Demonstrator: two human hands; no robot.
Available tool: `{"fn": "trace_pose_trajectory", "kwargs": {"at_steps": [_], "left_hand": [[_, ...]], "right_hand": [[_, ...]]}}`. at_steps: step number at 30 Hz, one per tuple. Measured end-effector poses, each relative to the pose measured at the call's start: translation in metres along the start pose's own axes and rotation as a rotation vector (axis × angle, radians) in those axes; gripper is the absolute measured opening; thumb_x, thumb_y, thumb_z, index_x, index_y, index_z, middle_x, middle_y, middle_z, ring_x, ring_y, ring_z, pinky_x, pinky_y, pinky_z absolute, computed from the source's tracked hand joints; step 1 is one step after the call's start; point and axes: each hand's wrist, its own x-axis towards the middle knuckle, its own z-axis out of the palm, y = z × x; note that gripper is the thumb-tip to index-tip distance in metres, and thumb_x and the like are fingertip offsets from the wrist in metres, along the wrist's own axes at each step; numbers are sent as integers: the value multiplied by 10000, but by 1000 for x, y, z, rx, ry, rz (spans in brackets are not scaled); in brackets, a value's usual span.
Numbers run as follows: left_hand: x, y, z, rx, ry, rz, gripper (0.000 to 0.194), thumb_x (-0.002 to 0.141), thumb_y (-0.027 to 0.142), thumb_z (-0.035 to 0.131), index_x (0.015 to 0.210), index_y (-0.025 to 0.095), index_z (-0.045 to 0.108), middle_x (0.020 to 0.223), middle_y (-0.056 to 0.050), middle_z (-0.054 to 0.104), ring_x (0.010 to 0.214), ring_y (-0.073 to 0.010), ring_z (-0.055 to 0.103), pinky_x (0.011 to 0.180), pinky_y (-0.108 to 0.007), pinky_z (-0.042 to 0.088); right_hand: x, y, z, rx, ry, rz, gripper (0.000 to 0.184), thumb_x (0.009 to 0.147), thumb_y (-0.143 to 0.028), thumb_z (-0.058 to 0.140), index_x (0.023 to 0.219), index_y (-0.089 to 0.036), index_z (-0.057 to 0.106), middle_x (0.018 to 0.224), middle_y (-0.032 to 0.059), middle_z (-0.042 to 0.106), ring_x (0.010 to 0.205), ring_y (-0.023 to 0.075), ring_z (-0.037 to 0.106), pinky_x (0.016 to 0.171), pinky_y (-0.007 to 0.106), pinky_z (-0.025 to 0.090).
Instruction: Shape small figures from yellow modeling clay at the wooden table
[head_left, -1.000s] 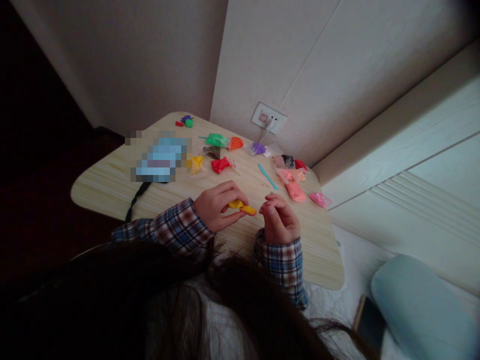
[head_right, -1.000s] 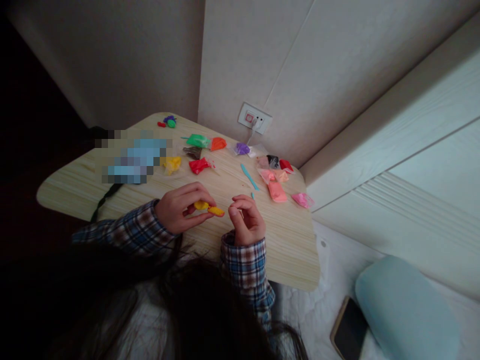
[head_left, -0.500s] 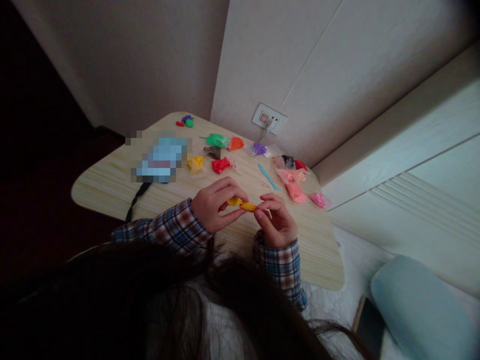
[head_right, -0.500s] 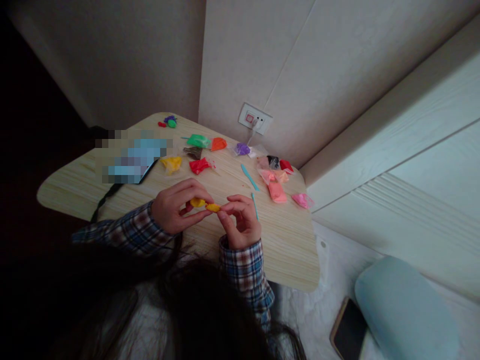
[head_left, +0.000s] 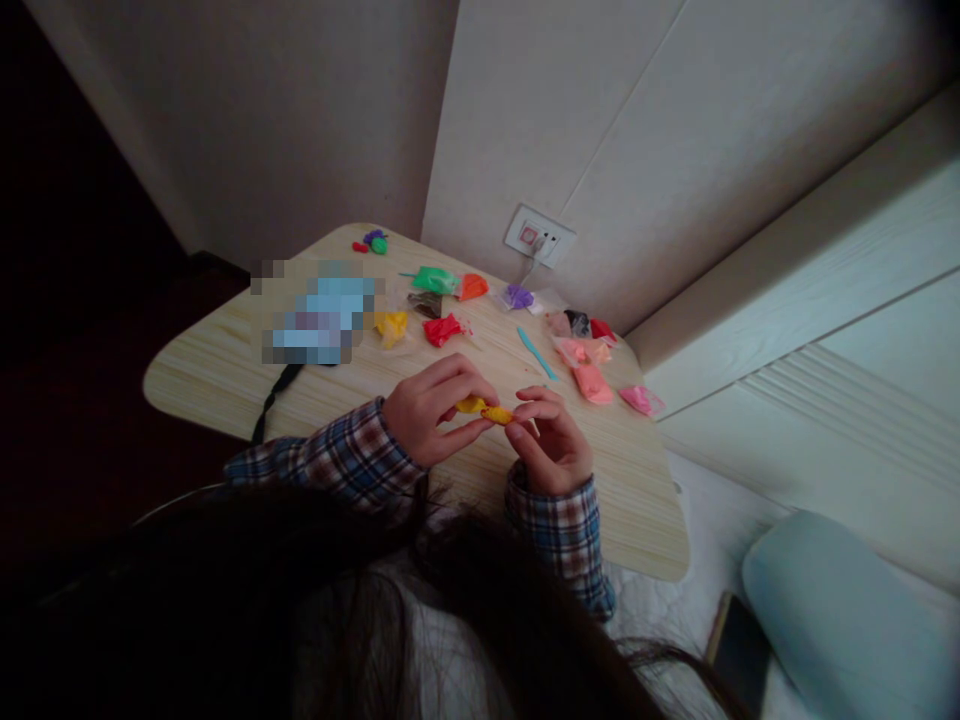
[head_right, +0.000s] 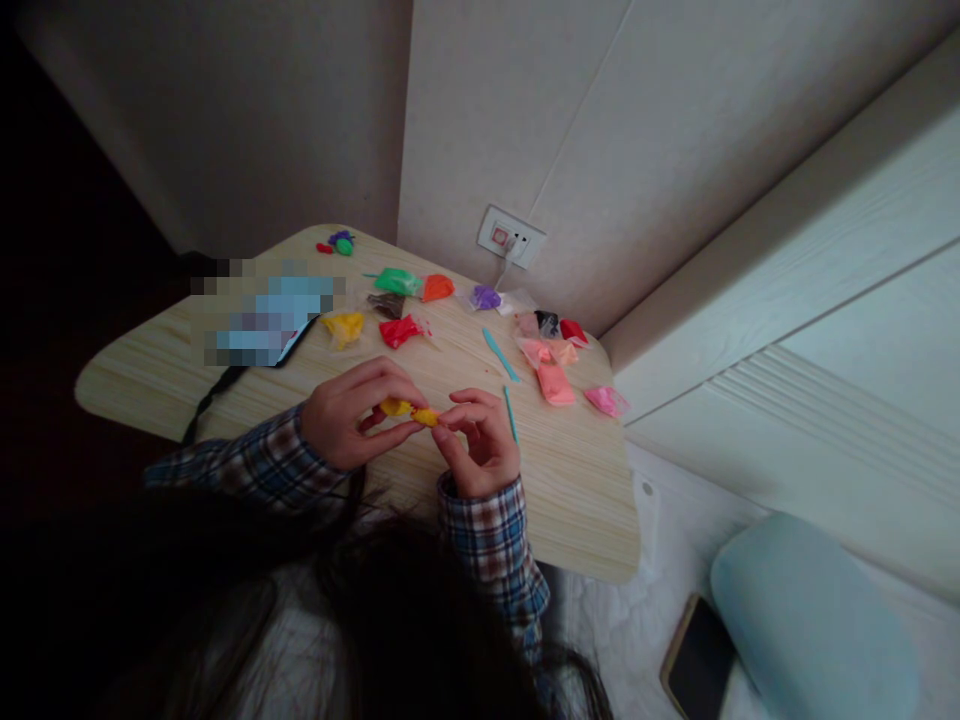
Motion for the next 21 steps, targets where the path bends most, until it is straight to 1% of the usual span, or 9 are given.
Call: {"fn": "trace_pose_trajectory", "kwargs": {"at_steps": [5,11,13,16,19,21], "left_hand": [[0,0,0,3,0,4,80,795,195,605,860,146,601,819,-10,571,469,-26,368,445,-141,372],[1,1,-1,12,-18,8,82,791,186,605,864,148,605,818,-10,571,470,-28,371,451,-142,377],[1,1,-1,8,-11,11,84,790,188,606,863,146,606,818,-11,570,474,-29,376,452,-142,379],[0,0,0,2,-4,20,88,788,187,612,865,146,605,814,-9,571,483,-32,388,453,-141,381],[0,1,-1,4,-9,5,90,791,193,608,872,154,606,819,-10,575,499,-40,401,459,-142,388],[0,2,-1,8,-17,-9,89,793,197,605,872,155,607,822,-12,577,506,-42,405,466,-143,393]], "right_hand": [[0,3,0,101,-36,27,95,701,-226,691,770,-227,626,964,49,539,849,156,550,662,282,514],[-1,3,-1,117,-70,67,136,699,-251,700,808,-242,620,990,40,539,799,143,554,664,286,505],[0,5,-1,146,-68,59,138,699,-228,698,815,-246,625,991,34,537,777,129,552,658,272,500],[3,9,-4,184,-108,9,151,714,-200,681,850,-253,639,978,29,549,750,117,553,633,251,493],[5,13,-7,196,-139,-26,130,757,-216,631,882,-252,645,951,30,566,789,132,563,633,247,490],[5,14,-7,193,-121,-16,118,781,-235,598,889,-247,643,944,32,572,840,142,562,670,253,487]]}}
